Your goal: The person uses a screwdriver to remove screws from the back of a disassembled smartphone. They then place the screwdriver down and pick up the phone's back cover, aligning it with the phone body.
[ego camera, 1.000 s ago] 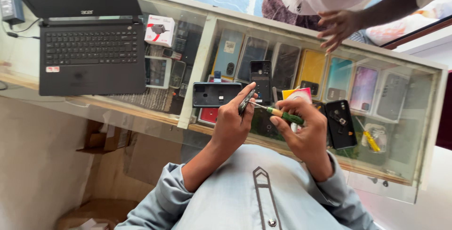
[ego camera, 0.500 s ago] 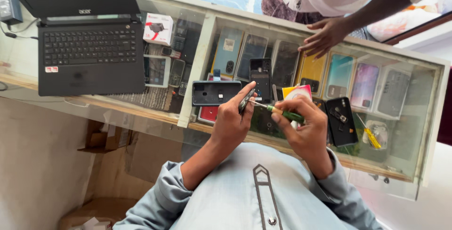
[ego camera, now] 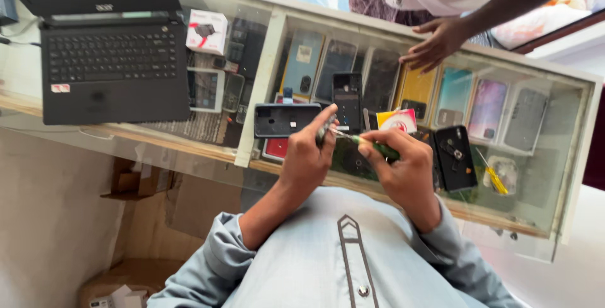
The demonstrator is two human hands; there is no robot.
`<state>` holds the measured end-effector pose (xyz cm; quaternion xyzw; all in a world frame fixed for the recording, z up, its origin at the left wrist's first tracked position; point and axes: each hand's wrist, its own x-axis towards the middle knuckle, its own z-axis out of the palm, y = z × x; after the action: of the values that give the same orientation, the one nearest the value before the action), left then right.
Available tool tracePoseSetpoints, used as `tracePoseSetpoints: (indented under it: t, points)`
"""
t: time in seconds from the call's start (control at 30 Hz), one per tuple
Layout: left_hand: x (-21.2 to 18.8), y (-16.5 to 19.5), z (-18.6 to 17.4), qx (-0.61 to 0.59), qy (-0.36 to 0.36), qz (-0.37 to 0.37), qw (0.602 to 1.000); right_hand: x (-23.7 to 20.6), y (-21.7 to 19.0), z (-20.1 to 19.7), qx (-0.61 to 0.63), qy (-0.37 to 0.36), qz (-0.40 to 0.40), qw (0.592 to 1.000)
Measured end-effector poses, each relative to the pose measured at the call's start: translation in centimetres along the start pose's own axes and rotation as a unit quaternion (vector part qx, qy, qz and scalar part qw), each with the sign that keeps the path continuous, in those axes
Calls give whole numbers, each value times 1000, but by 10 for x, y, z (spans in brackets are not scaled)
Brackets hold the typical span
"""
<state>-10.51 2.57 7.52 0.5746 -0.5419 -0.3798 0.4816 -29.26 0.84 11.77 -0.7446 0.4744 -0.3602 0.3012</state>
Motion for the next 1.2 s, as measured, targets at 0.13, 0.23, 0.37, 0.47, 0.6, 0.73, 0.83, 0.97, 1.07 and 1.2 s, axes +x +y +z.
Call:
tracePoseSetpoints:
  t: [0.13,0.23,0.37,0.47,0.6,0.73,0.83,0.97,1.07,1.2]
  points:
    - [9,-11,-1,-35,-26,-56,997,5,29,9,150,-56,255,954]
    - [13,-24,-7,-132,-11,-97,986,8,62,6,243,-68,254,934]
    - [16,-39,-22,-382,-13,-137,914,24,111,26,213,-43,223,950]
    - [12,-42,-30,-460,-43,-144,875,32,134,57,-5,11,165,986]
    - [6,-39,-34,-575,-94,-183,792,35,138,79,-122,18,66,990]
    - [4,-36,-34,-636,-124,-179,740,37,128,89,-159,14,67,985]
    - [6,-34,-33,-648,-137,-181,727,40,127,96,-192,4,57,980]
    - [10,-27,-32,-610,-173,-167,755,44,131,99,-219,-26,18,975]
    - [15,-19,-31,-596,-203,-168,758,49,128,94,-137,21,-4,990]
    - [19,-7,-33,-553,-249,-180,774,50,88,61,84,40,130,987]
